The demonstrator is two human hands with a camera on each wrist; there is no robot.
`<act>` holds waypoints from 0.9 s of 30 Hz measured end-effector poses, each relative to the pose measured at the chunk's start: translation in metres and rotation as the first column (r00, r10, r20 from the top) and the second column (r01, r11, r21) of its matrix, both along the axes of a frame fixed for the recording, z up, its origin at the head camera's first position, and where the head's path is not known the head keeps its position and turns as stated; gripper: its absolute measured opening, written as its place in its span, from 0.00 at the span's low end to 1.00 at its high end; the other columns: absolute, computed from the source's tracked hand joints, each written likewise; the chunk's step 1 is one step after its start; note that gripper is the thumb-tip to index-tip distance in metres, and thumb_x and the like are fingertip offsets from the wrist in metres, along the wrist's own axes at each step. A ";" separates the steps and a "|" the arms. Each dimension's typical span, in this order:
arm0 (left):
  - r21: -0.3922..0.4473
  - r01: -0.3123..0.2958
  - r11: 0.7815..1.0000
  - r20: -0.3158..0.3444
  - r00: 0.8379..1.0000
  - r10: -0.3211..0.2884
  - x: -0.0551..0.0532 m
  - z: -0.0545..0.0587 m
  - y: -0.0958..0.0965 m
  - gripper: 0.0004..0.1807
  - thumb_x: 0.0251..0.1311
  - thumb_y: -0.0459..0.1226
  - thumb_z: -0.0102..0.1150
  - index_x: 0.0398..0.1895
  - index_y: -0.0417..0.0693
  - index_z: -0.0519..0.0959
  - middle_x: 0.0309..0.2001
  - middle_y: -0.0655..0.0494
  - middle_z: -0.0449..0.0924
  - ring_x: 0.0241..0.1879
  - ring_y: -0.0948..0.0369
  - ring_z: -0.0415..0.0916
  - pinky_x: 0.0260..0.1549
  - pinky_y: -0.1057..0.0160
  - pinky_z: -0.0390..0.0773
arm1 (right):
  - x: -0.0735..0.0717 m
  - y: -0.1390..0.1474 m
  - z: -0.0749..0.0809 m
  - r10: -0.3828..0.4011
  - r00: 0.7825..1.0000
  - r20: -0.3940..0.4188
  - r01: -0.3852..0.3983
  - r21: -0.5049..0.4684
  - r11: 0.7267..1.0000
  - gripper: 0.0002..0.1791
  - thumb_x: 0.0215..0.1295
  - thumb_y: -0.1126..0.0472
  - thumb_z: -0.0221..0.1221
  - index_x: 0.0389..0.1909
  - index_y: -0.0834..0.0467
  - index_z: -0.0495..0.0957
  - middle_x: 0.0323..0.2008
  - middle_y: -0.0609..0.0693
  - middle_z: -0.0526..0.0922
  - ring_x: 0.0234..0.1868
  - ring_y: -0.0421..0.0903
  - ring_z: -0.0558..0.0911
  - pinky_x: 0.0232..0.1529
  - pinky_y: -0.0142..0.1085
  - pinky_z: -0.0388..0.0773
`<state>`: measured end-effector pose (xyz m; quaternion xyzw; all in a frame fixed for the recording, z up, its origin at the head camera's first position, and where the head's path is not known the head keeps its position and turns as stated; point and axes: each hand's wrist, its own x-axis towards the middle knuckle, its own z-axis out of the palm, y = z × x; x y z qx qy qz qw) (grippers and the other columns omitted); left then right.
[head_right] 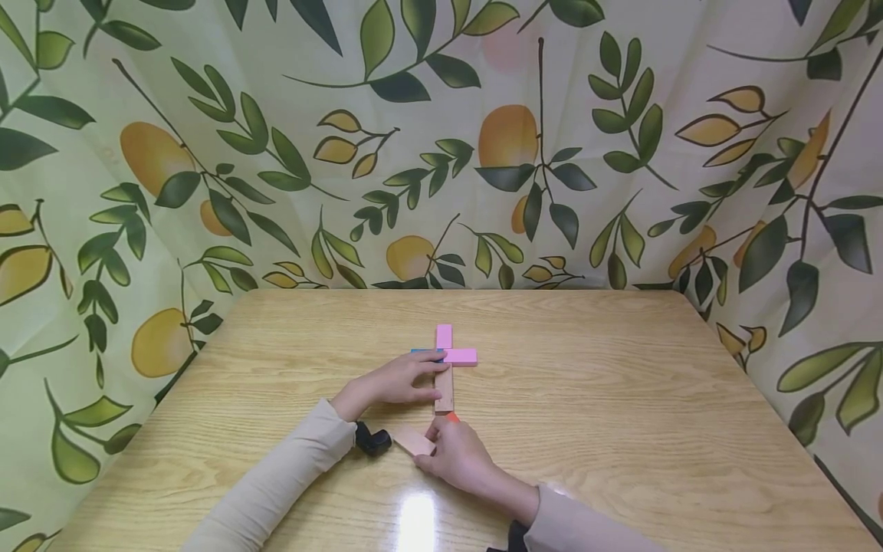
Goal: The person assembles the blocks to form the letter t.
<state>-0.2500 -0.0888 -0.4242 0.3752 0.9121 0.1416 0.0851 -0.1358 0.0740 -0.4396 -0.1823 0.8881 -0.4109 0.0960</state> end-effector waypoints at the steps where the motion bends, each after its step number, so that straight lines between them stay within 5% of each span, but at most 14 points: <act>1: -0.007 -0.002 1.000 -0.001 1.000 0.002 0.000 0.000 0.000 0.30 0.64 0.51 0.57 0.67 0.49 0.70 0.74 0.53 0.61 0.74 0.54 0.58 0.73 0.53 0.61 | 0.000 0.000 0.000 0.001 1.000 0.000 -0.001 0.000 1.000 0.13 0.51 0.61 0.70 0.32 0.61 0.76 0.15 0.42 0.70 0.15 0.32 0.66 0.15 0.24 0.61; 27: -0.071 -0.045 0.996 0.055 0.997 0.049 0.007 0.003 0.002 0.32 0.68 0.52 0.50 0.73 0.53 0.61 0.77 0.57 0.51 0.78 0.56 0.48 0.77 0.52 0.51 | 0.005 0.010 0.000 0.019 1.000 -0.008 -0.019 0.003 1.000 0.12 0.53 0.61 0.69 0.33 0.60 0.76 0.15 0.40 0.69 0.15 0.30 0.64 0.16 0.24 0.60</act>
